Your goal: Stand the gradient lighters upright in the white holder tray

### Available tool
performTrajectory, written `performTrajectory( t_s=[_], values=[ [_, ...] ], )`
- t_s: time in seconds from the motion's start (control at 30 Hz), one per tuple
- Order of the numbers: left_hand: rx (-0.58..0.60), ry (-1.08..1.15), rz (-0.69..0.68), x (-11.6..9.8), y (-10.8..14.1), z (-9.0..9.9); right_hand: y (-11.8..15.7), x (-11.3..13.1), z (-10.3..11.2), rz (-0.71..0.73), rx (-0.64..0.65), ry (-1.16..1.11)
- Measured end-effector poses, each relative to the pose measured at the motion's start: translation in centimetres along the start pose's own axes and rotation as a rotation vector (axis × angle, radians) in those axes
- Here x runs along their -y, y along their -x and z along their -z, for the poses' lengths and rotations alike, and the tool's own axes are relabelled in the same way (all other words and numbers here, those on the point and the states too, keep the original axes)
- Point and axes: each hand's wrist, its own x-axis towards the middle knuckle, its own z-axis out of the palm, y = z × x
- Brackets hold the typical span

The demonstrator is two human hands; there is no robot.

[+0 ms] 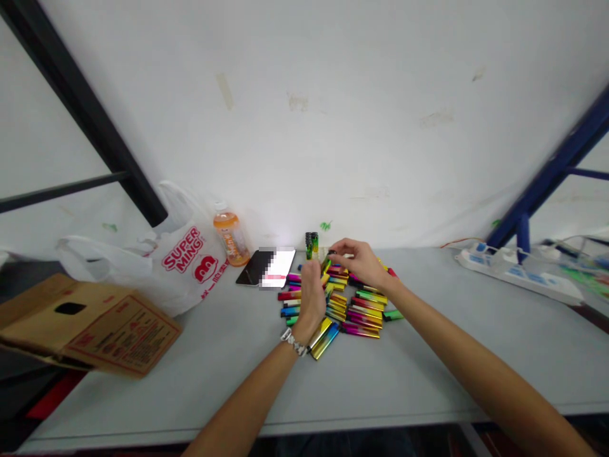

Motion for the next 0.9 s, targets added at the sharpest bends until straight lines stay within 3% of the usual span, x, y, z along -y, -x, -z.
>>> performTrajectory(
  t_s=[0.1, 0.23, 0.33, 0.47, 0.63, 0.9],
  values=[
    [-0.112, -0.210, -0.107, -0.4, -0.6, 1.0, -3.5, -2.1, 0.0, 0.021, -0.048, 0.063],
    [0.045, -0.339, -0.192, -0.5, -1.1, 3.1, -7.1, -4.7, -1.0, 0.081, -0.054, 0.287],
    [0.151, -0.484, -0.225, 0.1, -1.1, 4.9, -8.5, -5.6, -1.9, 0.101, 0.009, 0.407],
    [0.169, -0.552, -0.220, 0.9, -1.0, 6.1, -9.5, -6.2, -2.7, 0.110, 0.062, 0.482],
    [0.169, -0.582, -0.230, 1.0, -1.3, 6.0, -9.7, -6.9, -3.2, 0.133, 0.042, 0.503],
    [0.060, -0.669, -0.237, 1.2, -1.8, 6.5, -8.7, -7.3, -3.2, 0.088, -0.026, 0.516]
  ],
)
